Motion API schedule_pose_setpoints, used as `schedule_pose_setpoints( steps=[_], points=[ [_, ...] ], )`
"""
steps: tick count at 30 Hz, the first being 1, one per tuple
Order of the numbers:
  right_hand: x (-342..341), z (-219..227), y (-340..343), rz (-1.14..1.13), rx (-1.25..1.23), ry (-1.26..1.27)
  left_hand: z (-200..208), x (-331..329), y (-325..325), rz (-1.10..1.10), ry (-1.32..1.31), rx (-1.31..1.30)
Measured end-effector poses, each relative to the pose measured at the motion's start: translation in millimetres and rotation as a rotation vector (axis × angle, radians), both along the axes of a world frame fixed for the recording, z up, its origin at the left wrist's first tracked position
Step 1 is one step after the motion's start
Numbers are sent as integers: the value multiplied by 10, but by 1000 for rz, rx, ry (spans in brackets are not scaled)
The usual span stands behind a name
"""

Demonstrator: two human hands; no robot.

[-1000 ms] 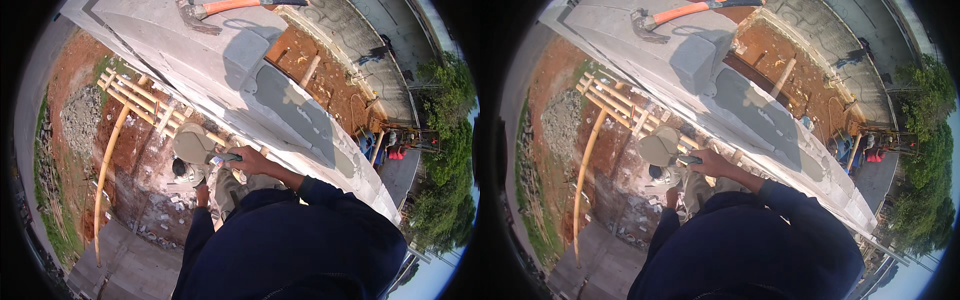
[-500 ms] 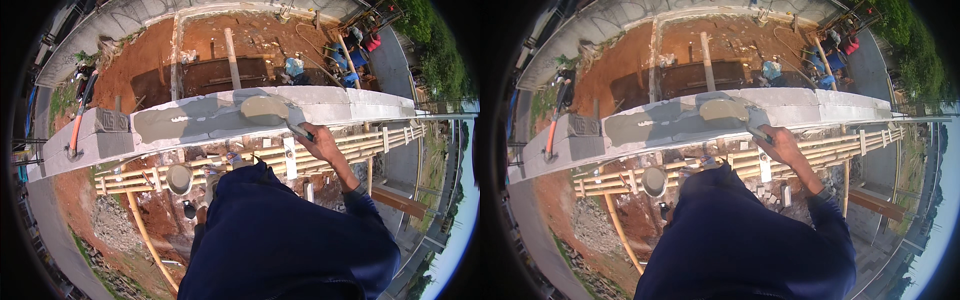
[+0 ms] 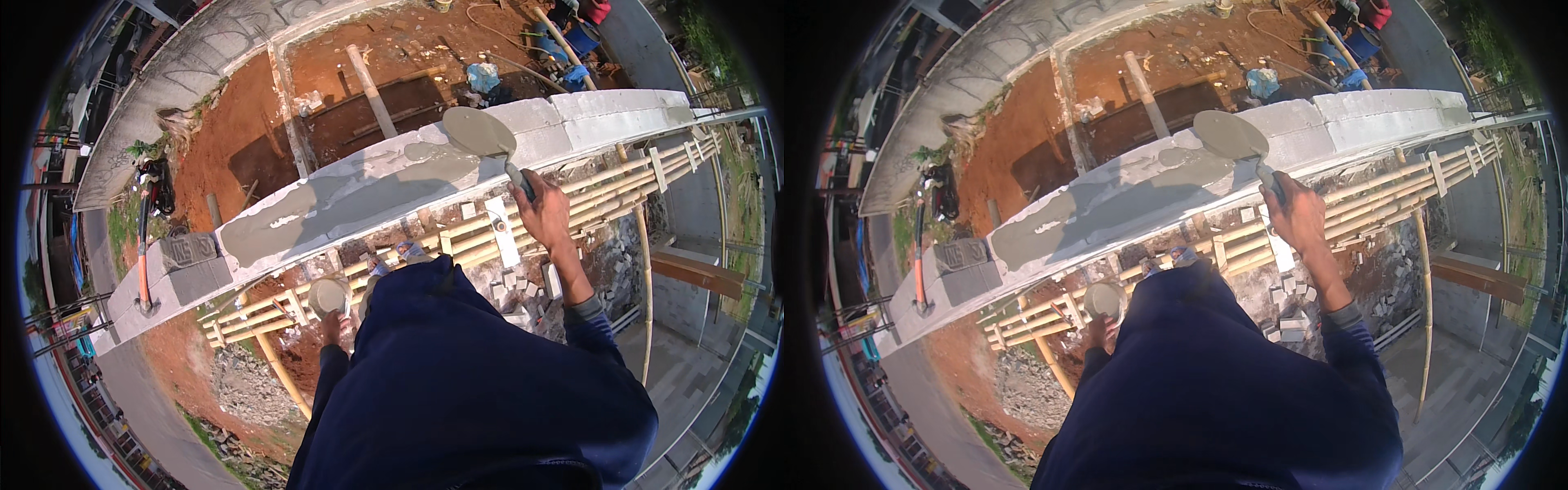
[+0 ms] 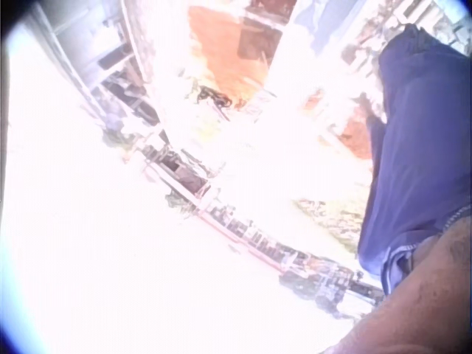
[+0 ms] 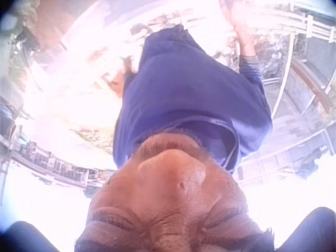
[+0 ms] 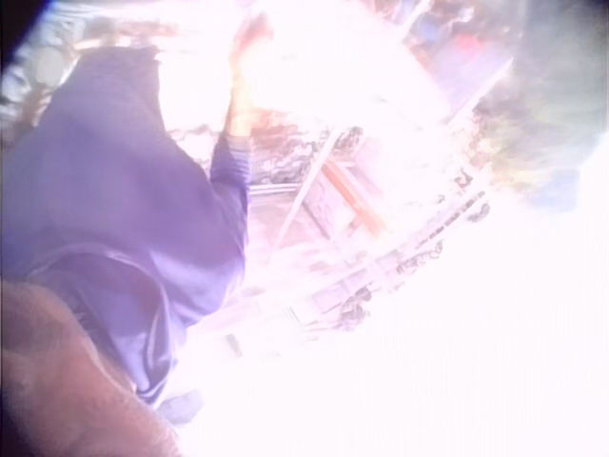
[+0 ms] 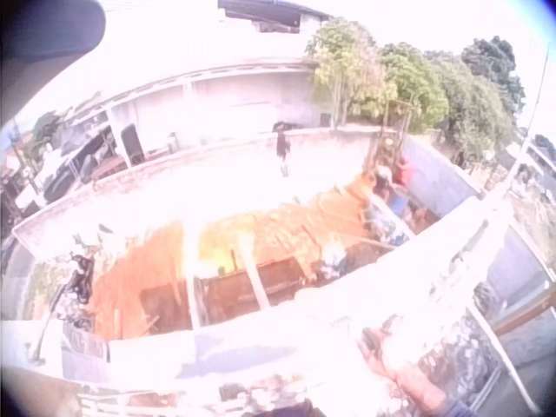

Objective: The person scoops cement from a bucket with a trowel and applies it to the top surface of a concrete block wall. They spread the cement evenly and then place a concrete block on top, tapping it into position with the trowel handle.

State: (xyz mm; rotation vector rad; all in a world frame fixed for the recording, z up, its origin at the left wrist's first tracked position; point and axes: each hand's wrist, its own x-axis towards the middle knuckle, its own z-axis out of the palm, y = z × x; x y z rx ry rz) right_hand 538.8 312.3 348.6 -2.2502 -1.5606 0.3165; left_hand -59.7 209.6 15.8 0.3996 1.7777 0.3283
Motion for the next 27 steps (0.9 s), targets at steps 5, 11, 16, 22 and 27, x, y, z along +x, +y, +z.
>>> schedule_pose_setpoints(
  steps=[5,11,16,22,27],
  points=[
    [-215,-131,-6,4,69,12,-92,-29,92,-34,-28,-45],
    [-798,-400,274,139,157,-31,-281,-87,-33,-250,-77,52],
    [-1035,-486,325,185,135,17,-373,-217,-244,-352,1,198],
    [-1030,-273,227,-88,10,348,-488,-370,-272,-536,148,76],
    [-1005,126,234,-511,-119,1238,-555,-411,-414,-418,-10,269]
  ],
)
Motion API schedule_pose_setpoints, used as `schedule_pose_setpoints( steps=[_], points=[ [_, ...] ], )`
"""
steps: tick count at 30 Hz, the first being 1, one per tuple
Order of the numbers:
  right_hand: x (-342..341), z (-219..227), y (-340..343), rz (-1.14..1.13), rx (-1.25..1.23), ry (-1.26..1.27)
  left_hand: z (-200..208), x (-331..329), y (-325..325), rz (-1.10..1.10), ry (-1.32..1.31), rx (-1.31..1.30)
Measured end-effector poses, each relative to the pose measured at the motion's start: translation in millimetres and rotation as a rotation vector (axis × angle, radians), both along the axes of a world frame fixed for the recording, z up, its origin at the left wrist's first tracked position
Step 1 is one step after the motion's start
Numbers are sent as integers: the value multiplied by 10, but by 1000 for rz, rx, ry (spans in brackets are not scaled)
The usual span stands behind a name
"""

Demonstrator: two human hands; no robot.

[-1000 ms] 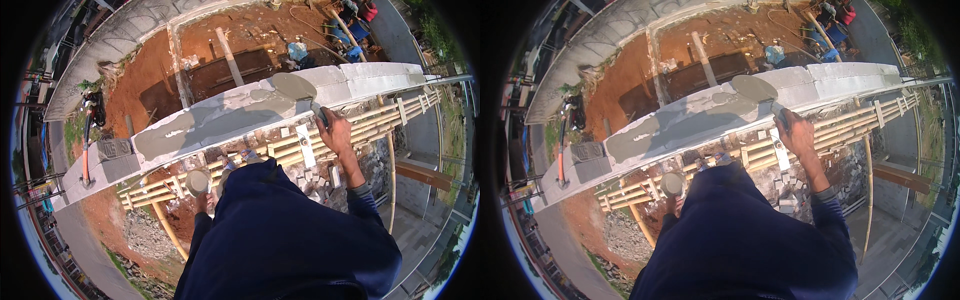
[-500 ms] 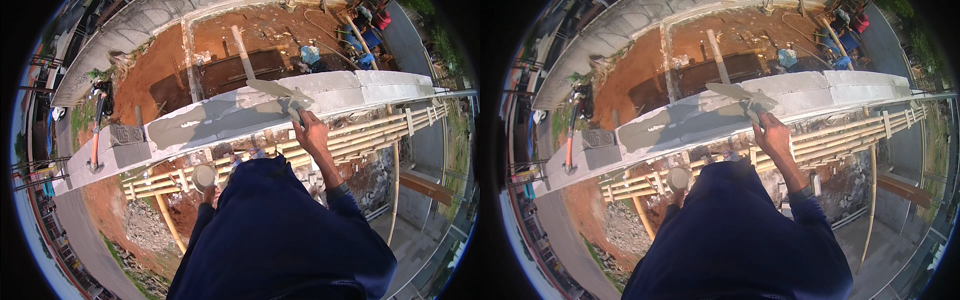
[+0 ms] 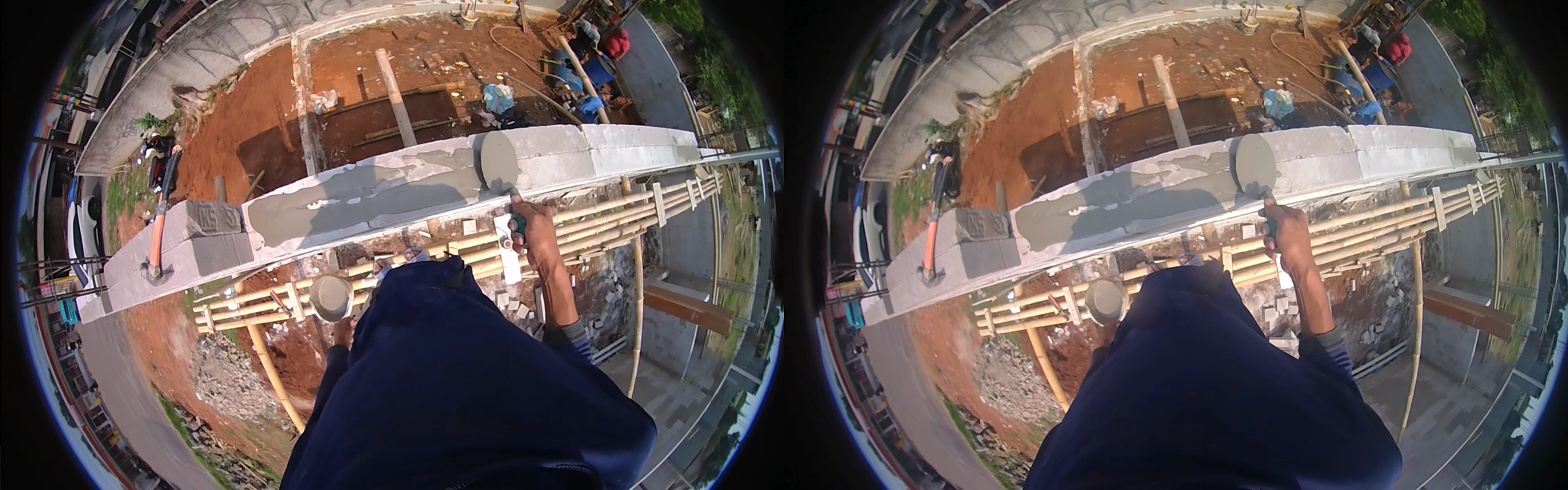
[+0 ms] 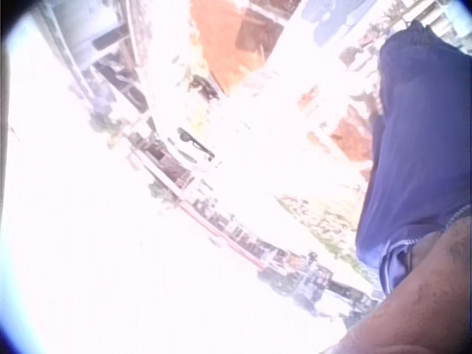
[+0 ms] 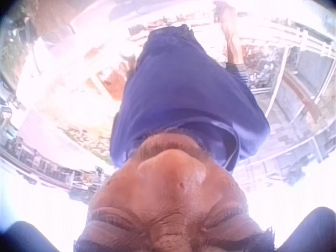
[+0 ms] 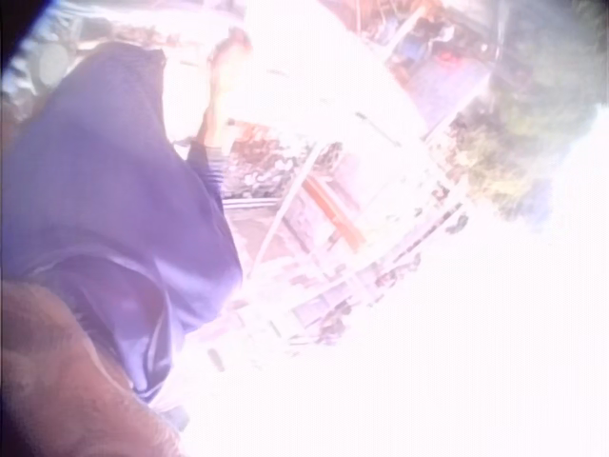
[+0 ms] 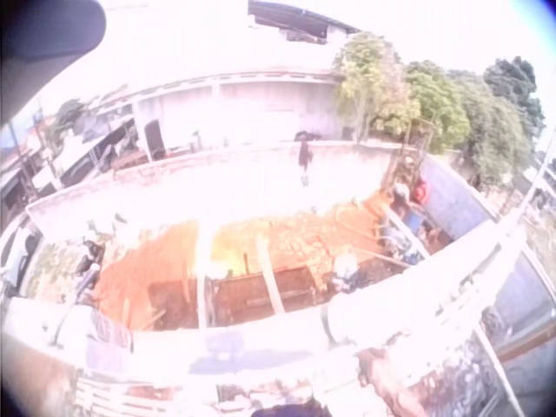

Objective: The person scoops cement from a bucket with a trowel and applies it to the top surface of a concrete block wall. They spread the cement evenly and then place a concrete block on top, tapping it into position with the trowel handle.

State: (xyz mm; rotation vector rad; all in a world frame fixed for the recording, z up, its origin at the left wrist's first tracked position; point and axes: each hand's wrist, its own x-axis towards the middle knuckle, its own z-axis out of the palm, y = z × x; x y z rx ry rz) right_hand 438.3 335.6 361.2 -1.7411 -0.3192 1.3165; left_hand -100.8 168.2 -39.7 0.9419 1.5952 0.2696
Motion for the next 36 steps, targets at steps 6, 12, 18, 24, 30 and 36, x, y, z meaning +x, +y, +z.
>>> schedule_pose_setpoints(
  steps=[6,12,18,24,30,36],
  points=[
    [-600,-21,142,183,-34,86,35,-135,-29,-51,-6,-103],
    [-1560,-143,456,598,56,-86,-92,-242,132,394,-212,-284],
    [-1740,-237,287,735,107,-720,174,-168,412,400,-111,-328],
    [-1034,50,111,536,-123,-765,70,-309,431,299,-72,-354],
    [-251,-136,-55,323,-86,-991,-188,-547,377,-186,-4,-133],
    [-251,3,-327,49,-106,-292,-15,-399,559,27,-104,-200]
  ],
)
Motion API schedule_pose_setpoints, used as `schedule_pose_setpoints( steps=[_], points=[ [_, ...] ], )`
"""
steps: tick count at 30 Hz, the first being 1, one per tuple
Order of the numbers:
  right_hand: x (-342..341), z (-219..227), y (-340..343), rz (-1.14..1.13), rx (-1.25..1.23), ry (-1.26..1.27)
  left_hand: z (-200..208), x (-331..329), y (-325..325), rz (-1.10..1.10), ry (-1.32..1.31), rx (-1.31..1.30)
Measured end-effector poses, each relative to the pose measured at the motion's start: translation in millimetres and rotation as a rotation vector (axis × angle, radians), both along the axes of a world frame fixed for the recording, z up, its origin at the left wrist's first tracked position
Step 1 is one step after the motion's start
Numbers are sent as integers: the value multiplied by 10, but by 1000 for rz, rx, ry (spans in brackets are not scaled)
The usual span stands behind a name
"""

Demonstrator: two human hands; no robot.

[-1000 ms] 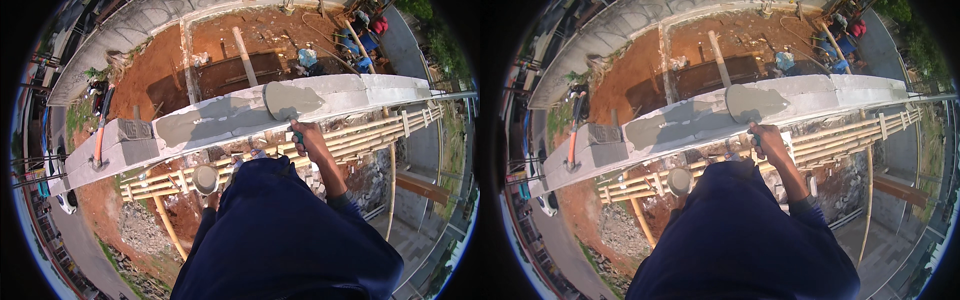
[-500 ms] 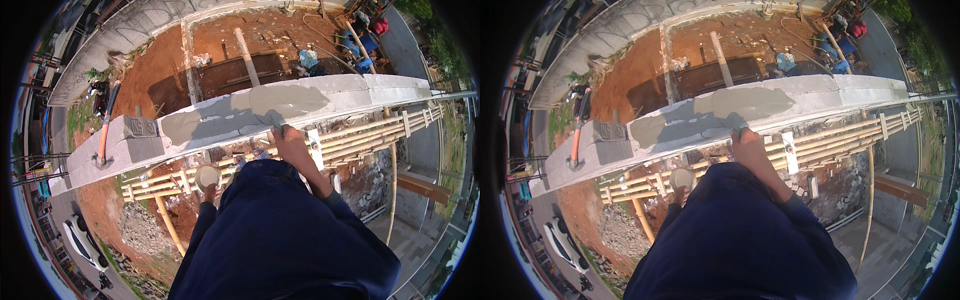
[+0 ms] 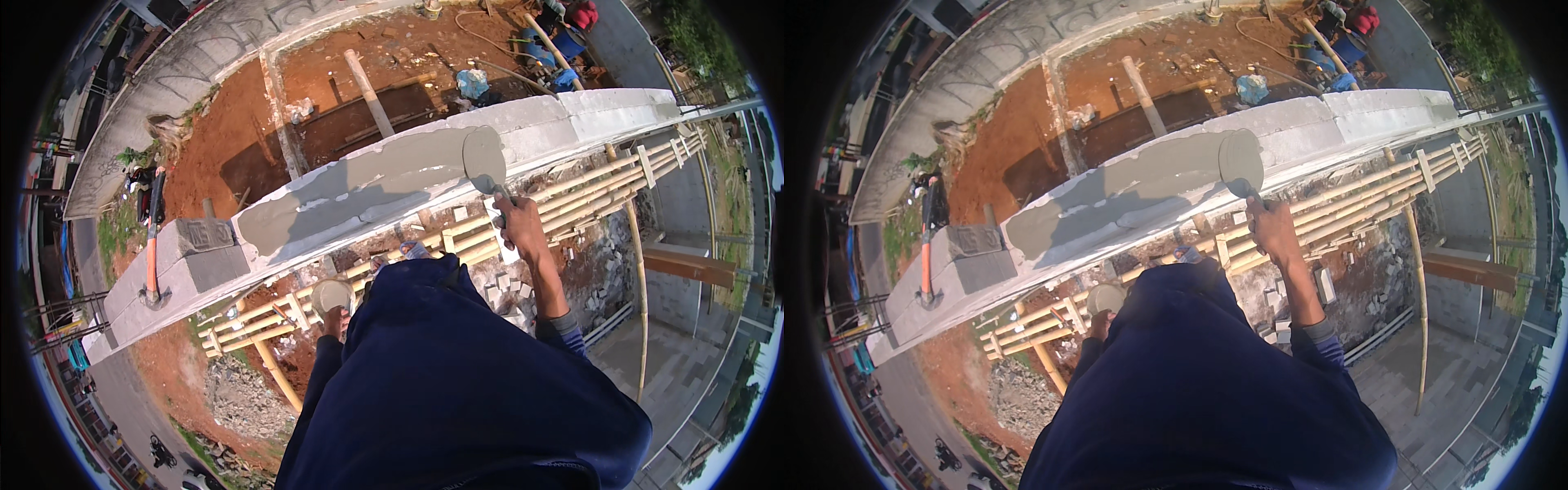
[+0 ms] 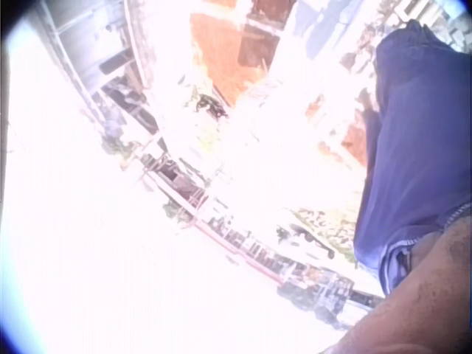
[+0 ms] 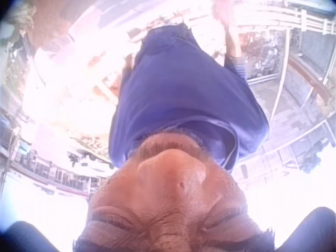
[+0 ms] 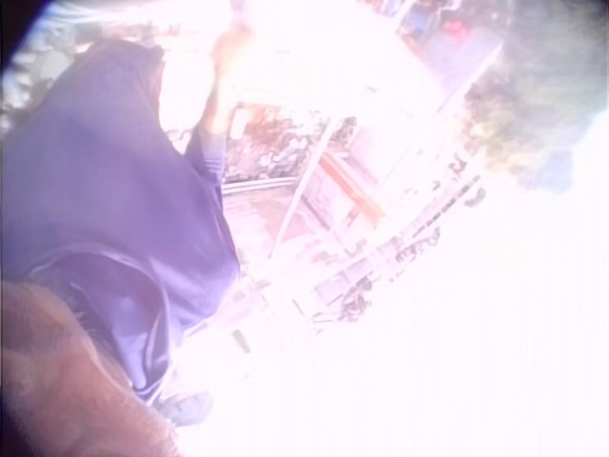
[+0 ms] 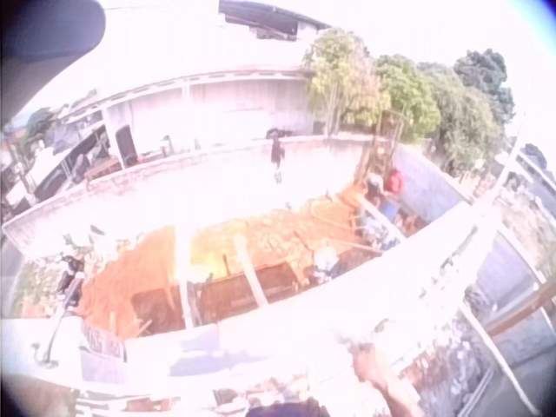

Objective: The person scoops cement from a bucket with a trowel and applies it to the top surface of a concrete block wall. They spread the cement evenly and then place a concrete block on top, tapping it into position with the trowel handle.

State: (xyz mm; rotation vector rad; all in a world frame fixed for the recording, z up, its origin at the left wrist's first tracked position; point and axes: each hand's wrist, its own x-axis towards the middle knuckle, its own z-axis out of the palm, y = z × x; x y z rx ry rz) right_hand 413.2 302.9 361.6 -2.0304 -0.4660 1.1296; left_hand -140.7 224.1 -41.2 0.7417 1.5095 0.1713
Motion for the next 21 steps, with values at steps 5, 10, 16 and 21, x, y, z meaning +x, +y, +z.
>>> schedule_pose_setpoints(
  steps=[5,10,16,21],
  points=[
    [-441,-22,22,148,-37,95,39,199,11,230,52,-159],
    [-1057,-143,342,410,-23,224,135,228,-13,310,62,-117],
    [-1989,-362,759,814,48,227,-91,267,-321,-488,516,747],
    [-2750,-510,1194,1044,101,234,-704,187,-1081,-403,472,560]
  ],
)
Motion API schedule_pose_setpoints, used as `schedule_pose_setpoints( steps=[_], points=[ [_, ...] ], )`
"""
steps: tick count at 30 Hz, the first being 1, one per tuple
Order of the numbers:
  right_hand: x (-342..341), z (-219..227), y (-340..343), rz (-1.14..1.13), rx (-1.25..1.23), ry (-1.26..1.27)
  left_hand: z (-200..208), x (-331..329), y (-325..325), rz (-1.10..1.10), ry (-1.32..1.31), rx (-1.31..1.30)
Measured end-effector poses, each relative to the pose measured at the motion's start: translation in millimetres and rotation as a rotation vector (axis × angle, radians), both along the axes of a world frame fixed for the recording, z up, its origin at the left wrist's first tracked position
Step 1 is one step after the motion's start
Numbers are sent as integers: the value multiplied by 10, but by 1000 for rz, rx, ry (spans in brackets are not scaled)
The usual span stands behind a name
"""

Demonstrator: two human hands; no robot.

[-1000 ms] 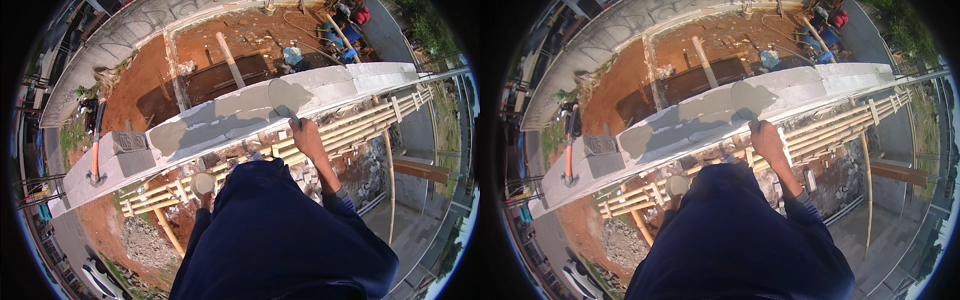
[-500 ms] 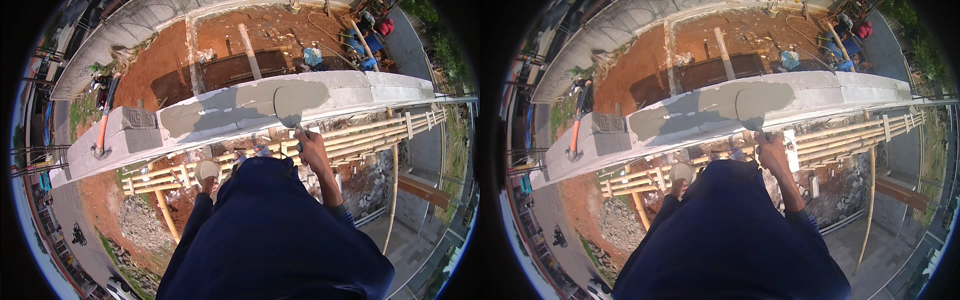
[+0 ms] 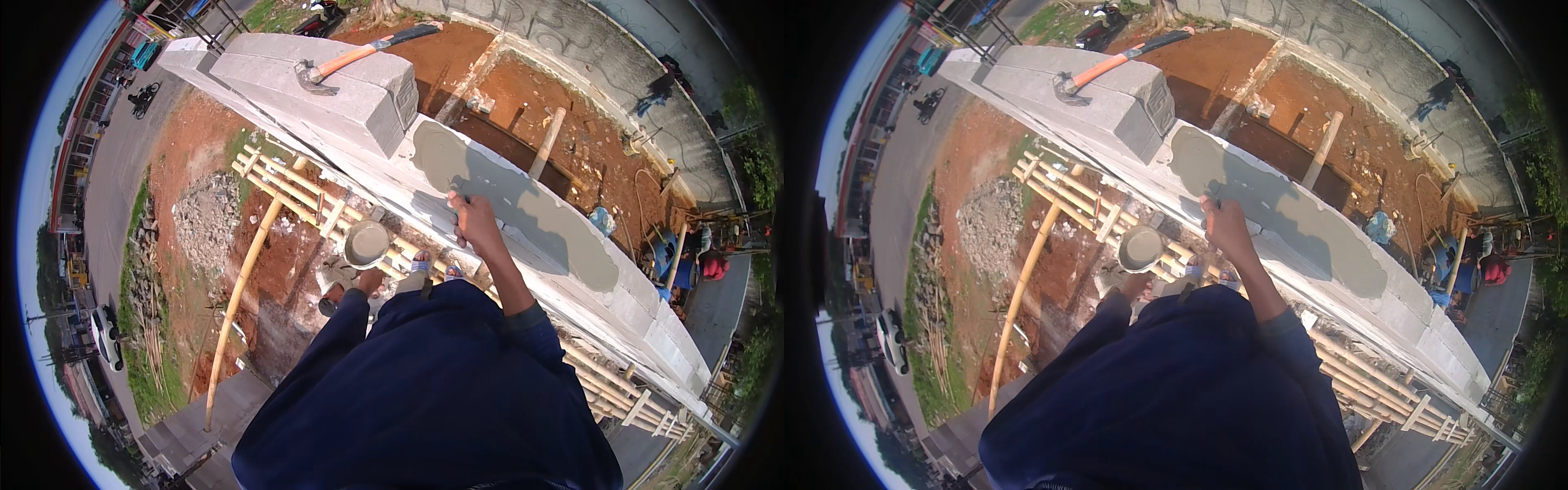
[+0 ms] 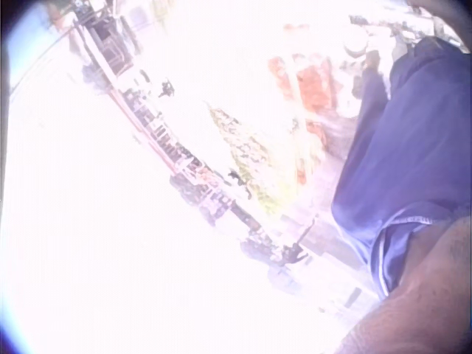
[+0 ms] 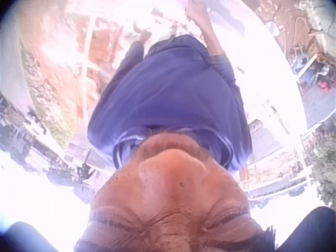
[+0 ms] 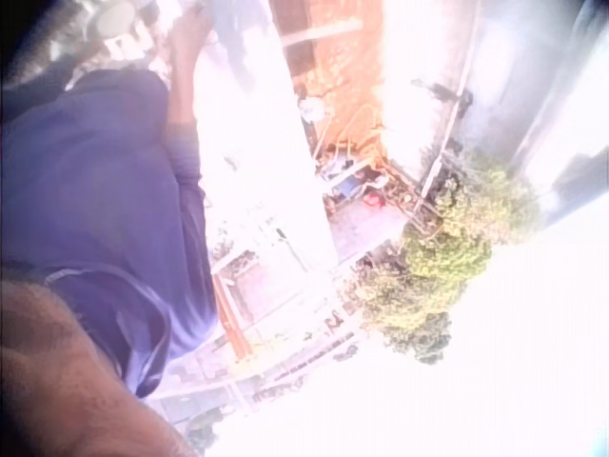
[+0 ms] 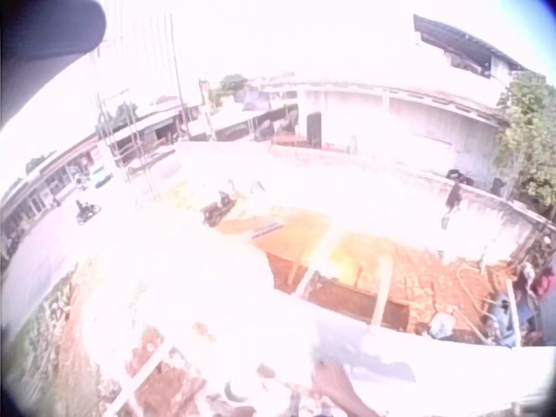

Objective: The person scoops cement from a bucket with a trowel and applies it to the top surface of a concrete block wall. They spread the cement evenly and then place a concrete block on top, tapping it into position with the trowel handle.

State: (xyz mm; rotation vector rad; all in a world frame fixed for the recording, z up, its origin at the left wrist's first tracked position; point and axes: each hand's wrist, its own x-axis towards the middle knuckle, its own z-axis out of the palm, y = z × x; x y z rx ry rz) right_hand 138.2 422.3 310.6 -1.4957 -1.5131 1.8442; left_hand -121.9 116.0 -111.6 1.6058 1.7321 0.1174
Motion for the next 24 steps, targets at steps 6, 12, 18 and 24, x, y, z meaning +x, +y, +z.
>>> schedule_pose_setpoints(
  steps=[6,12,18,24],
  points=[
    [-246,174,177,153,7,-70,822,602,-402,1188,-620,-523],
    [102,116,-33,256,199,-186,182,753,-1147,962,-526,-457],
    [708,441,-203,263,406,-411,113,674,-935,308,-229,-278],
    [1319,223,-320,227,788,-603,90,564,-469,1191,-843,-471]
  ],
)
